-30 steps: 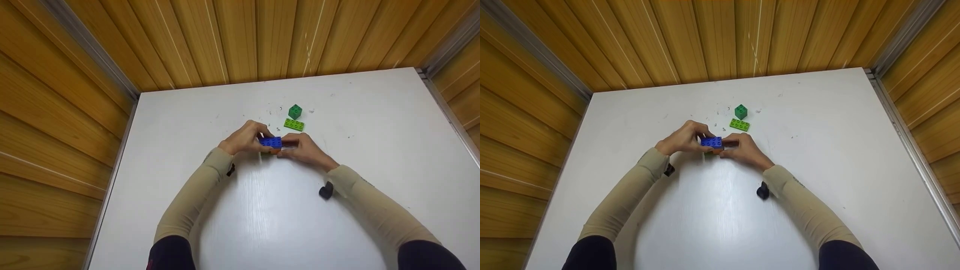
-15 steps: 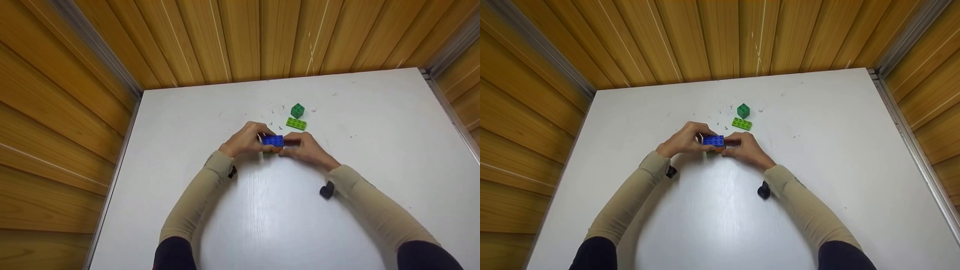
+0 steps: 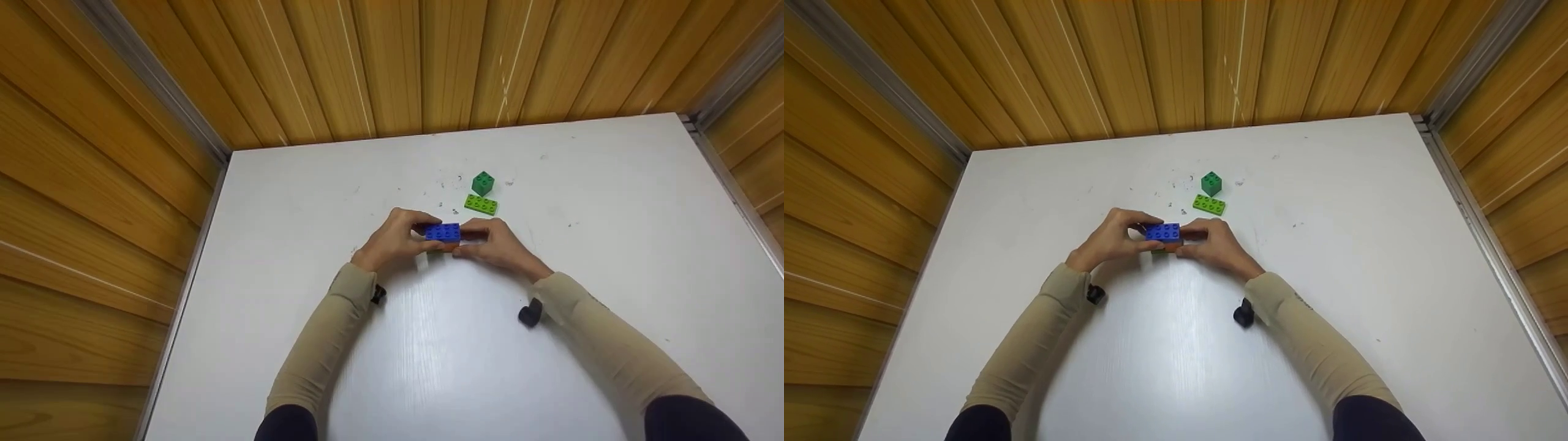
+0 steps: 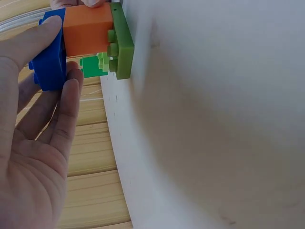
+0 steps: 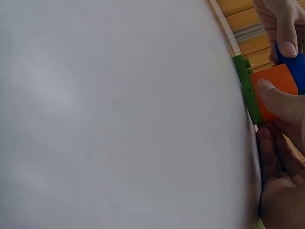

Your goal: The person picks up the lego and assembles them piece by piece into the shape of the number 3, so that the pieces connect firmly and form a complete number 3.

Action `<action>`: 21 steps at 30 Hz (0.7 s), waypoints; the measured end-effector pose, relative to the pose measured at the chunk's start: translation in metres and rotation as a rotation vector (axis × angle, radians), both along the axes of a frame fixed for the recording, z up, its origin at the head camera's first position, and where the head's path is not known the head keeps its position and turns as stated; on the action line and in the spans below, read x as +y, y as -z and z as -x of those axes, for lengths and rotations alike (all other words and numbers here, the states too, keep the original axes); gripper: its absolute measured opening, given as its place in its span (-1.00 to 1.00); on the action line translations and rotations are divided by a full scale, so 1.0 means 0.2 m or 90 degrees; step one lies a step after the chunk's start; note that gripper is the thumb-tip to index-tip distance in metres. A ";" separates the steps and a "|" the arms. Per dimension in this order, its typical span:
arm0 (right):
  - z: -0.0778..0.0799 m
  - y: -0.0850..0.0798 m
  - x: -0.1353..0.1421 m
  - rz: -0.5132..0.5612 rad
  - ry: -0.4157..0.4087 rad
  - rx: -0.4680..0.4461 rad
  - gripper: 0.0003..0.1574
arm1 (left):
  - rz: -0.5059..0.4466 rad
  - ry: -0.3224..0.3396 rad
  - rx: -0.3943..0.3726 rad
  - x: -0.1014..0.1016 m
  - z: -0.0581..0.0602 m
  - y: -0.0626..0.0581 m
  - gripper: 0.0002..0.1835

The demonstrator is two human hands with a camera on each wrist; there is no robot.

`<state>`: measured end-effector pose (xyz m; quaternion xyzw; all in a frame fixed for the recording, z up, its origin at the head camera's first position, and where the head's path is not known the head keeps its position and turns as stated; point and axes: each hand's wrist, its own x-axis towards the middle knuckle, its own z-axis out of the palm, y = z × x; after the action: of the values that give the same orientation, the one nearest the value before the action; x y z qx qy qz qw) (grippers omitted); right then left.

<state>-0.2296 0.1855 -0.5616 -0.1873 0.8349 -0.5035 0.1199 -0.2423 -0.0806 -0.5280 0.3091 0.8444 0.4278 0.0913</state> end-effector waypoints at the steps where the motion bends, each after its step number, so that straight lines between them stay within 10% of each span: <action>1: 0.00 0.00 0.00 0.003 0.000 -0.001 -0.49 | -0.004 -0.004 -0.001 0.00 0.00 0.00 -0.53; 21: -0.02 -0.03 -0.01 -0.029 0.007 -0.003 -0.43 | -0.031 -0.015 -0.009 -0.02 -0.01 0.02 -0.57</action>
<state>-0.2248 0.1825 -0.5556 -0.1784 0.8469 -0.4856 0.1233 -0.2405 -0.0839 -0.5330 0.2981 0.8368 0.4514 0.0845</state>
